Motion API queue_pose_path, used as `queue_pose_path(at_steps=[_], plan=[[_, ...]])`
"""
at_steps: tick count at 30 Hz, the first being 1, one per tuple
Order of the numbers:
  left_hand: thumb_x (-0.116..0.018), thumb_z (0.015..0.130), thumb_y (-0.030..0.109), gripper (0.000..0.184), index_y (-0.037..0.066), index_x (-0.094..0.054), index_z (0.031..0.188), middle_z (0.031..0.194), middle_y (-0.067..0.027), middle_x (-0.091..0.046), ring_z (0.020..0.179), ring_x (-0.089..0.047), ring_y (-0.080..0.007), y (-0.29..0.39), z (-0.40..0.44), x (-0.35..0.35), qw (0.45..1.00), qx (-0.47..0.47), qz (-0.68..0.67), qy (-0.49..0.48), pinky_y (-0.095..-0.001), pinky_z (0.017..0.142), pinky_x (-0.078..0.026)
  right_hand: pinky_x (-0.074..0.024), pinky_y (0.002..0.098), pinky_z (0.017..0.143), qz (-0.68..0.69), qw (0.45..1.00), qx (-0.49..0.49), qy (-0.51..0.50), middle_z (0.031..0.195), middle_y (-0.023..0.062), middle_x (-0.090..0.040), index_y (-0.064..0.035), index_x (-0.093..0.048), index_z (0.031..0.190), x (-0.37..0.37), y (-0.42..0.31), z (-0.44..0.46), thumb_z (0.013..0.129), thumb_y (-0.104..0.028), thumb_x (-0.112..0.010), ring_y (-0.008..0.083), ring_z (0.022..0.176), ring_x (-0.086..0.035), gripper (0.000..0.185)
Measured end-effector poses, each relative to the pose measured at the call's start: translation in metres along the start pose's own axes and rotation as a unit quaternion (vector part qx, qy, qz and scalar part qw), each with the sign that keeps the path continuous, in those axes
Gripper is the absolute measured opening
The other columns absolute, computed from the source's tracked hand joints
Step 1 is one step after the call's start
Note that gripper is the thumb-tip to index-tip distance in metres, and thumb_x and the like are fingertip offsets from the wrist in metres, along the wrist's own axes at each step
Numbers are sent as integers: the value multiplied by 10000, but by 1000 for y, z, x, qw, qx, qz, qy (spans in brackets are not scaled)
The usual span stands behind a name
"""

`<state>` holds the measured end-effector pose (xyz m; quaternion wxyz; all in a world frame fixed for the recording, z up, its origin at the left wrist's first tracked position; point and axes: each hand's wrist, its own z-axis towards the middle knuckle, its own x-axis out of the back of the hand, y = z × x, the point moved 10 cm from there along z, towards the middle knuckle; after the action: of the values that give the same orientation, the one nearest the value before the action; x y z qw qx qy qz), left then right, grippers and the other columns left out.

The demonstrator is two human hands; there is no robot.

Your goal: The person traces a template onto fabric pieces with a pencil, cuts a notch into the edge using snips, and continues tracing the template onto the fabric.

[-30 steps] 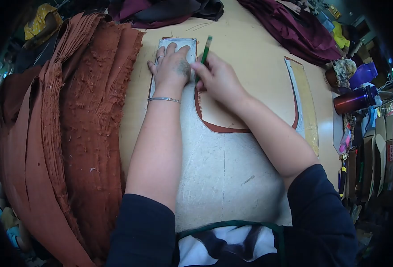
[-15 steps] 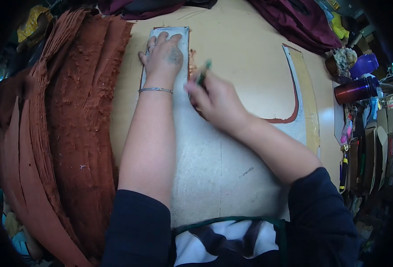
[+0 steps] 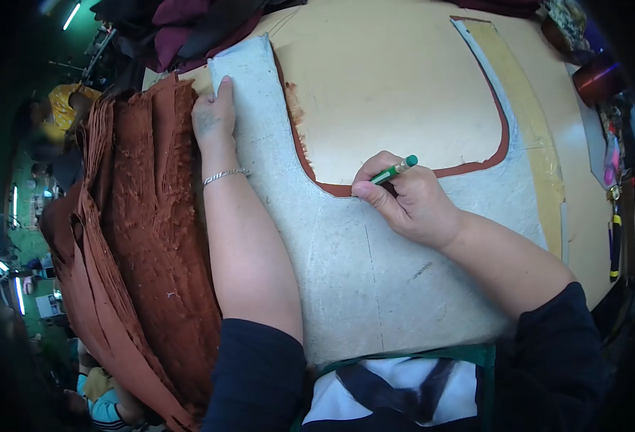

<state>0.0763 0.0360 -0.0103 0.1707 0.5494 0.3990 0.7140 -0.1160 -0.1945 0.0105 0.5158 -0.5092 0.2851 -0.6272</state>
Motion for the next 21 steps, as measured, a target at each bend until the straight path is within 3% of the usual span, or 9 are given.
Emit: queue_pose_path(at_steps=[2, 8, 11, 14, 17, 21], plan=[[-608, 791, 343, 370, -19, -533, 768, 803, -68, -563, 726, -483, -127, 9, -16, 4, 987, 28, -151, -40, -262, 690, -407, -470, 303, 606, -19, 1000, -3, -12, 697, 109, -542, -27, -490, 813, 0, -1, 0, 867, -238, -529, 228, 632, -577, 221], [-632, 802, 269, 393, -14, -459, 1013, 903, -107, -593, 807, -525, -141, 31, -18, 9, 961, -79, -255, -66, -254, 759, -401, -480, 315, 605, -37, 999, 14, -10, 706, 119, -542, -28, -500, 814, 0, -1, -1, 867, -257, -521, 248, 630, -581, 236], [-651, 786, 231, 520, -12, -360, 1142, 957, -144, -592, 888, -528, -160, 38, -23, 12, 968, -84, -223, -82, -258, 833, -376, -480, 320, 590, -47, 998, -12, -32, 705, 120, -538, -35, -491, 815, -3, 1, 0, 871, -250, -512, 253, 620, -579, 223], [-687, 746, 270, 651, 2, -331, 1221, 980, -101, -560, 1018, -443, -180, 38, -23, 9, 966, -116, -215, -91, -330, 959, -265, -482, 321, 579, -42, 999, 5, -30, 706, 118, -533, -45, -467, 819, -3, -2, 0, 876, -246, -500, 254, 613, -579, 212], [-686, 743, 158, 770, -34, -178, 1288, 977, -161, -586, 934, -525, -182, 35, -27, 3, 975, -106, -138, -135, -267, 879, -353, -480, 327, 570, -35, 999, 23, -28, 703, 114, -525, -55, -442, 822, -3, -4, 0, 879, -249, -493, 254, 608, -576, 208], [-659, 765, 144, 501, -36, -426, 1170, 973, -130, -594, 883, -552, -164, 19, -27, -12, 930, 36, -288, -224, -276, 821, -410, -478, 328, 567, -36, 999, 24, -32, 708, 113, -520, -59, -434, 835, -4, -4, 0, 880, -252, -491, 256, 600, -572, 207]])
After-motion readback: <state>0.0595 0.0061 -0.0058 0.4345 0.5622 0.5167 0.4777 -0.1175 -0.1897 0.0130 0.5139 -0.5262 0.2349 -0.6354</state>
